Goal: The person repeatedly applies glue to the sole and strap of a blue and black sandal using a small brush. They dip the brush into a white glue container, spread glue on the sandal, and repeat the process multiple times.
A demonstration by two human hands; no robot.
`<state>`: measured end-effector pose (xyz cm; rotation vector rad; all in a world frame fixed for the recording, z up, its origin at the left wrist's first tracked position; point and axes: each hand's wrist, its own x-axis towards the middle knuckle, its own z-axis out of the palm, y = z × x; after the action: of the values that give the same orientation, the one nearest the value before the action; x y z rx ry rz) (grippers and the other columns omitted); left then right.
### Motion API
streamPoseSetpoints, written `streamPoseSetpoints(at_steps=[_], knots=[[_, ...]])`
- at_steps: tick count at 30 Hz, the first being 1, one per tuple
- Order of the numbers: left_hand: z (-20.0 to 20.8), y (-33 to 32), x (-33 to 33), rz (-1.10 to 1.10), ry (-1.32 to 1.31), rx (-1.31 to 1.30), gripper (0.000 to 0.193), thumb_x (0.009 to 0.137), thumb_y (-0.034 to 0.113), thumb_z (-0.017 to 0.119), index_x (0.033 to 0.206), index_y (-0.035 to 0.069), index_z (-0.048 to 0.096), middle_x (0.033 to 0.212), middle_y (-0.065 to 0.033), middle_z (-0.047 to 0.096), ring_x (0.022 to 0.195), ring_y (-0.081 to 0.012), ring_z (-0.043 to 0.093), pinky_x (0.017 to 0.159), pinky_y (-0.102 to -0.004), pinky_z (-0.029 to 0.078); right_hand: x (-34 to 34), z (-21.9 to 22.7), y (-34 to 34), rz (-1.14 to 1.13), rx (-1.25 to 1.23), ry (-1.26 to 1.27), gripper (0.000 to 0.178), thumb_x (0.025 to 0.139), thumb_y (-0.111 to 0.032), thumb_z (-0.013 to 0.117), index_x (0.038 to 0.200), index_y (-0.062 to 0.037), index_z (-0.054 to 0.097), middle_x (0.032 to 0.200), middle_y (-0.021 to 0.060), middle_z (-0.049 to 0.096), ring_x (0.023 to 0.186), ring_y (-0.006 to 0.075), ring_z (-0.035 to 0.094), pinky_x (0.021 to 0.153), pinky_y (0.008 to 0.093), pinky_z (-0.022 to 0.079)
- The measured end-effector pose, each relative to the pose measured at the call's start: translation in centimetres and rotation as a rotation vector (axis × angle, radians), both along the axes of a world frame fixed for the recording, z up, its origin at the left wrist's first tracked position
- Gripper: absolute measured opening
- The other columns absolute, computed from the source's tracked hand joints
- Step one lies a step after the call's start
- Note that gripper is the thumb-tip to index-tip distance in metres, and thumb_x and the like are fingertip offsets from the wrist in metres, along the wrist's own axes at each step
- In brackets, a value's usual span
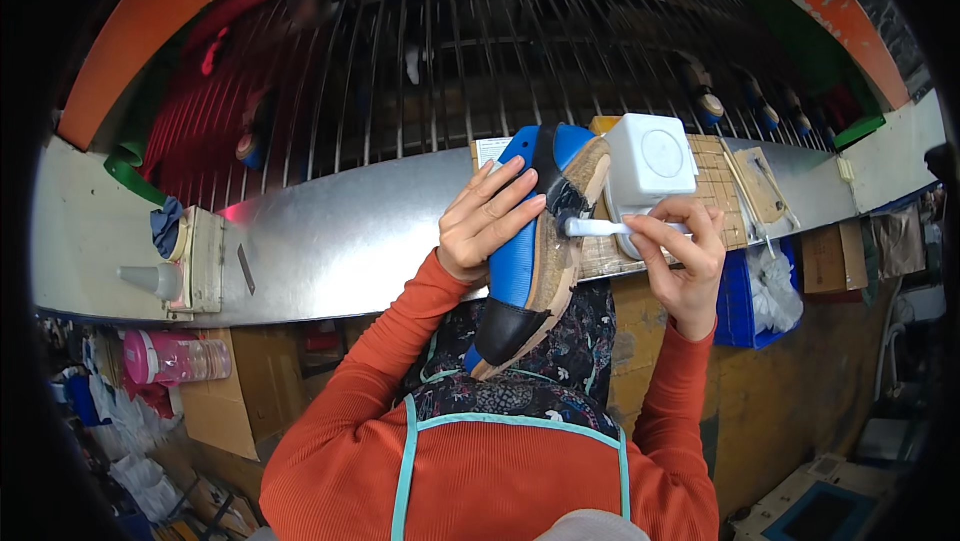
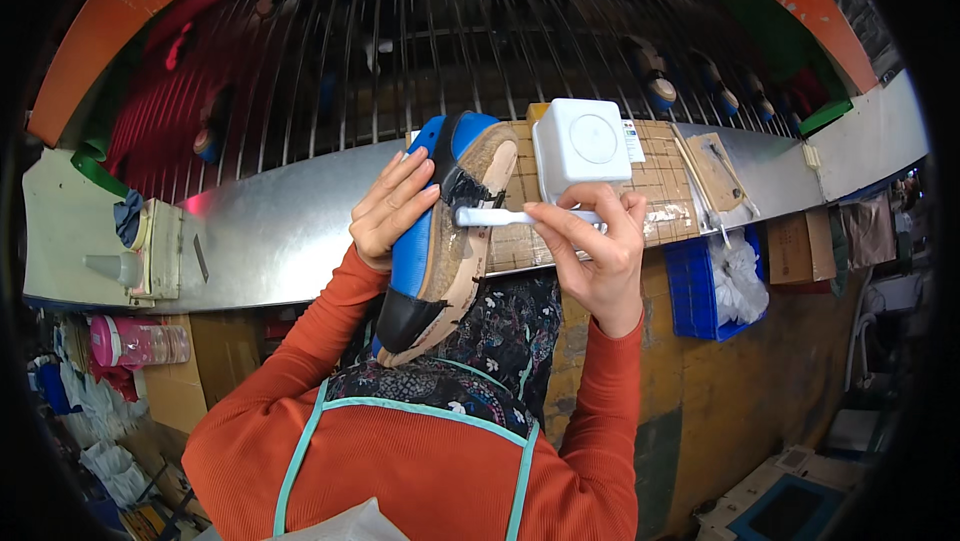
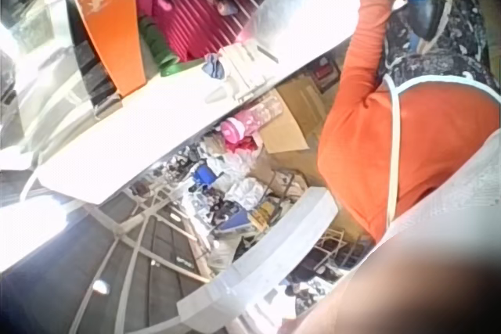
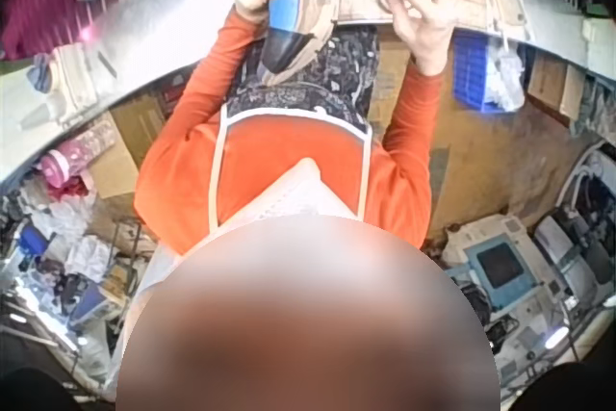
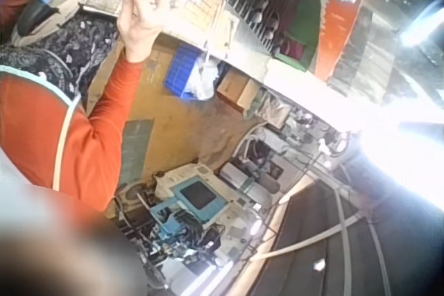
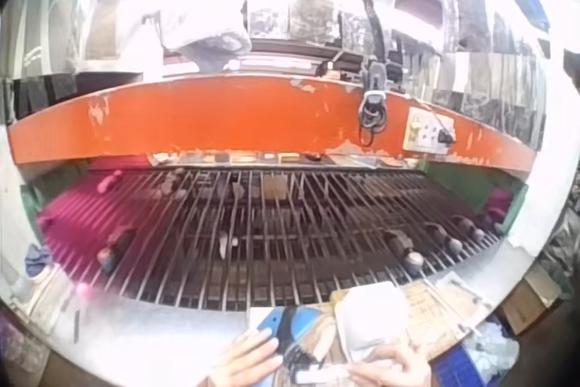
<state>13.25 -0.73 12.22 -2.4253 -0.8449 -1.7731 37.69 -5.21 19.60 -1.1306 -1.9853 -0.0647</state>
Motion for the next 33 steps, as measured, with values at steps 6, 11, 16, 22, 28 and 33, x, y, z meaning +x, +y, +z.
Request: streamPoseSetpoints(at_steps=[6,11,16,22,28,33], knots=[[0.1,0.7,-0.1,0.004,0.03,0.036,0.037,0.075,0.015,0.075,0.111,0.011,0.071,0.12,-0.0124,0.068,0.118,-0.035,0.061,0.101,-0.0512,0.047,-0.5,-0.2,0.7,-0.138,0.103,0.058,0.024,0.074,-0.009,0.078,0.097,-0.0159,0.077,0.089,0.0011,0.062,0.077,0.0143,0.053,0.075,0.0316,0.03],[0.0,0.7,-0.3,0.004,0.068,0.049,0.038,0.074,0.015,0.075,0.112,0.013,0.071,0.122,-0.0122,0.067,0.118,-0.0338,0.061,0.102,-0.0517,0.045,-0.4,-0.4,0.7,-0.097,0.078,0.012,0.025,0.075,-0.01,0.078,0.098,-0.0161,0.077,0.09,0.0011,0.062,0.078,0.0139,0.053,0.074,0.0316,0.03],[0.0,0.7,-0.5,-0.015,0.075,0.037,0.041,0.074,0.015,0.075,0.115,0.014,0.07,0.124,-0.0116,0.066,0.12,-0.0332,0.06,0.104,-0.0518,0.044,-0.2,0.0,0.8,-0.045,0.048,-0.026,0.025,0.074,-0.01,0.078,0.098,-0.016,0.077,0.088,0.0007,0.063,0.076,0.0139,0.054,0.074,0.0317,0.03],[0.1,0.7,-0.5,-0.021,0.081,0.034,0.042,0.073,0.016,0.076,0.115,0.014,0.07,0.124,-0.0115,0.066,0.12,-0.0332,0.06,0.104,-0.0519,0.044,-0.1,0.6,1.1,0.002,0.009,-0.071,0.025,0.072,-0.009,0.078,0.096,-0.0156,0.076,0.086,0.0003,0.063,0.075,0.0141,0.054,0.073,0.0318,0.03],[0.3,0.9,-0.5,-0.032,0.063,0.028,0.041,0.074,0.015,0.075,0.114,0.012,0.07,0.123,-0.0126,0.067,0.119,-0.034,0.061,0.103,-0.0512,0.045,0.7,1.0,1.8,0.177,-0.164,-0.024,0.022,0.072,-0.009,0.078,0.094,-0.0146,0.077,0.087,-0.0002,0.063,0.072,0.0124,0.053,0.073,0.03,0.033],[-0.2,1.3,0.6,-0.035,-0.103,0.039,0.035,0.077,0.013,0.073,0.112,0.009,0.07,0.12,-0.0159,0.067,0.116,-0.0359,0.062,0.101,-0.0493,0.047,-0.4,-1.1,2.0,0.11,-0.183,0.399,0.021,0.074,-0.005,0.077,0.094,-0.0114,0.078,0.089,0.0015,0.062,0.069,0.0112,0.051,0.07,0.0276,0.036]])
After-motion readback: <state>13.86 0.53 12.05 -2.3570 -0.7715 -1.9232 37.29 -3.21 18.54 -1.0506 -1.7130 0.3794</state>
